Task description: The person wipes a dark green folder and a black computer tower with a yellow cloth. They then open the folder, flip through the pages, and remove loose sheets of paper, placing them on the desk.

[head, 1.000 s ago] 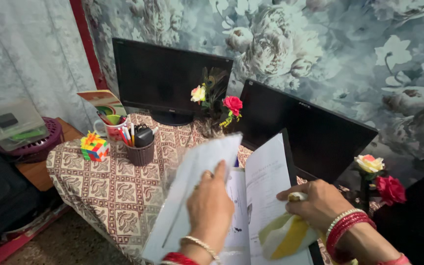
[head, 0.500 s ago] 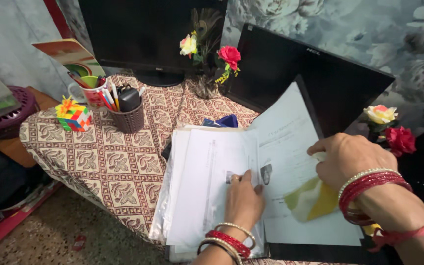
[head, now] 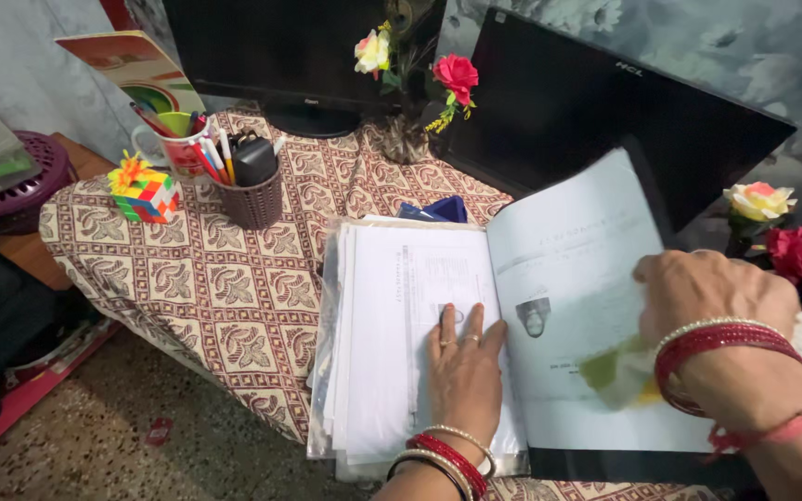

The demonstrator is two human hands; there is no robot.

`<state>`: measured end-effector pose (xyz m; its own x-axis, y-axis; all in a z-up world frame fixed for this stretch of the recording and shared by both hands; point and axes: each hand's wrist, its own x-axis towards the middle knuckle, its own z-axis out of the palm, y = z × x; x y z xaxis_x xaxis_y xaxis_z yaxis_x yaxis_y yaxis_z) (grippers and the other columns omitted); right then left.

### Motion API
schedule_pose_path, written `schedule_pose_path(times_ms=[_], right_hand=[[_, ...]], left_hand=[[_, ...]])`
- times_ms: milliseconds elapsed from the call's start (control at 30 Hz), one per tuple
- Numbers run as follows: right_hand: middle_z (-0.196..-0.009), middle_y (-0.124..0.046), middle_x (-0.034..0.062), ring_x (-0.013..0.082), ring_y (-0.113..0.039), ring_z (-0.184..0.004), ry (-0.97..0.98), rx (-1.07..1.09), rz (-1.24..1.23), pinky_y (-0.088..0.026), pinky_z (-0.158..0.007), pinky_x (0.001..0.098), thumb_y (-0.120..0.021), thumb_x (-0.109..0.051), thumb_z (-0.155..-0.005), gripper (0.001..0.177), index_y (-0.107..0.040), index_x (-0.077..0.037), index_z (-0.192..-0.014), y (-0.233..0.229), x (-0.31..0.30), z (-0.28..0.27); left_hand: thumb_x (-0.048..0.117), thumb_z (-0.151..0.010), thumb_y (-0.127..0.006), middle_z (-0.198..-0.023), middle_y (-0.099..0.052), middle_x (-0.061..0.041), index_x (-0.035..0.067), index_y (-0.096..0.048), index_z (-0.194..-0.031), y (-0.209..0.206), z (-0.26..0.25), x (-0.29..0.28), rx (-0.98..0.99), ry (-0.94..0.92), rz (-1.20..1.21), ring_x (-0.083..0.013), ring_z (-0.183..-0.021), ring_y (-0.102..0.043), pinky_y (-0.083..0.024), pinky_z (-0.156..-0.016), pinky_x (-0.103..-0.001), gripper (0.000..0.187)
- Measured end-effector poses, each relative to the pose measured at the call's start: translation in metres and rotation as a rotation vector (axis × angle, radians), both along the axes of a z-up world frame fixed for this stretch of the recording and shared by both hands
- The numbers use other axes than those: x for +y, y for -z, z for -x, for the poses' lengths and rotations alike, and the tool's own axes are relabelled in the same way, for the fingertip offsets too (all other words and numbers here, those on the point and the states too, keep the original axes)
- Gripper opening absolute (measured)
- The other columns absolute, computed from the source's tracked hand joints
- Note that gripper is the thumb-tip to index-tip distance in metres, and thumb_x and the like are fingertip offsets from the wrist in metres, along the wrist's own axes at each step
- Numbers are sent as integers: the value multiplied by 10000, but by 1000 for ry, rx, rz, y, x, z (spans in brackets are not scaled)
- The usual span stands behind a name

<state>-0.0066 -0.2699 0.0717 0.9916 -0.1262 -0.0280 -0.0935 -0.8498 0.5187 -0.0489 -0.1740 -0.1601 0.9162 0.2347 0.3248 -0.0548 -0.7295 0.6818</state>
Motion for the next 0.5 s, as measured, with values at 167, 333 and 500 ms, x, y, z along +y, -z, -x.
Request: schedule_pose_path(times_ms=[167,333,500], right_hand=[[-1420,-558,99,280,-656,-1188,-124,-83,38,-613,-844,402,-666,-203,-926,364,-737,-343,-1254,15,1,6],[-1345,-596,113,308,-609,-1254,-192,-69,-71,-614,-854,407,-643,-165,-927,429,-693,-354,-1309,38,7,4],[-1248,-684,102,308,-691,-1132,-150,-10,-236,-593,-886,439,-668,-162,-877,582,-613,-391,-1409,28,15,2]], left_hand=[[-3,-822,-673,-1535,-480,-164,38,-586,-1353,-18,0,20,219,152,130,-343,-1506,-301,-205,-1210,-475,540],[125,-752,-756,-1592,-373,-219,66,-580,-1378,-33,2,56,42,-219,-92,-409,-1528,-238,-141,-1179,-570,653],[256,-769,-812,-1615,-295,-253,59,-407,-1473,-37,-4,95,269,-573,-8,-417,-1509,-233,-166,-1149,-592,835]])
